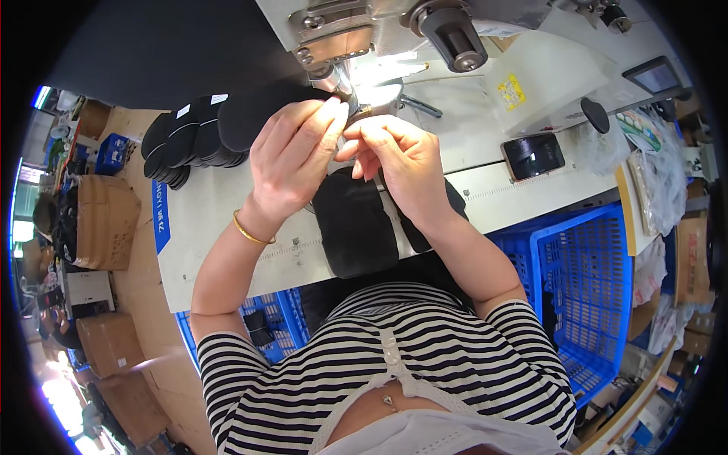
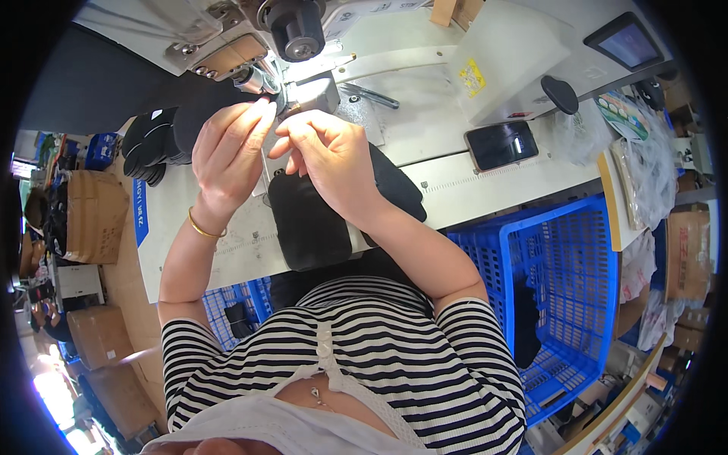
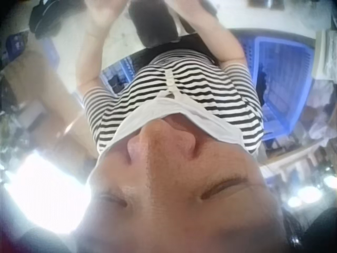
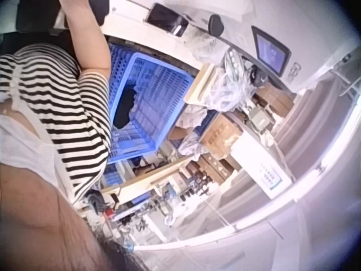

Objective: The person sews fabric shoe pieces together using a sewing machine, stacks the stitched pieces and places them into a blue plastic crate, then sews additional fabric shoe pieces on the machine.

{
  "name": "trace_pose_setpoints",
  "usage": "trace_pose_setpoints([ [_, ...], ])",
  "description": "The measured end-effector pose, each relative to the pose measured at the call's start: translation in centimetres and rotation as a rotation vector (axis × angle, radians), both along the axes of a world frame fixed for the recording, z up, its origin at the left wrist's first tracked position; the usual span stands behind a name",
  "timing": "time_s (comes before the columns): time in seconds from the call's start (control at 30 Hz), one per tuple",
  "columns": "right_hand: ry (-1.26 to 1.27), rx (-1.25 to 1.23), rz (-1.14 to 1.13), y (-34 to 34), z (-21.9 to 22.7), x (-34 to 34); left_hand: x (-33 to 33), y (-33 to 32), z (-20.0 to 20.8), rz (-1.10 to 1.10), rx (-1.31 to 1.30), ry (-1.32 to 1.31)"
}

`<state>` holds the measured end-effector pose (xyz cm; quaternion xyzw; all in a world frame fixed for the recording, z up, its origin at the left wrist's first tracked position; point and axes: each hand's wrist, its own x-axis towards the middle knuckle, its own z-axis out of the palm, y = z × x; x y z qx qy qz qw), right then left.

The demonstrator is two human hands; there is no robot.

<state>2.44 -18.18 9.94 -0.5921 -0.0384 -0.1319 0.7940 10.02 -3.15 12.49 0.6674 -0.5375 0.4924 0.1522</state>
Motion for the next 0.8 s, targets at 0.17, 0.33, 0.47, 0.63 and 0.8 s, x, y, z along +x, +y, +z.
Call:
trace_pose_setpoints([
  [0.17,0.033,-0.026,0.011,-0.4,-0.4,-0.6,0.6,-0.3,0.0,0.036,0.022,0.005],
  [0.33,0.021,-0.042,0.046,-0.6,-0.7,-0.8,0.4,-0.6,-0.1,0.079,0.018,0.015],
  [0.47,0.038,-0.025,0.079,-0.4,-0.8,-1.0,0.9,0.2,-0.7,0.11,0.005,0.072],
  [0.63,0.07,-0.034,0.068,0.6,-0.7,-0.9,2.9,3.1,-0.4,0.277,0.159,-0.03],
  [0.8,0.031,-0.282,0.068,1.9,-1.0,-0.6,-1.8,3.0,2.2,0.169,0.172,0.001],
])
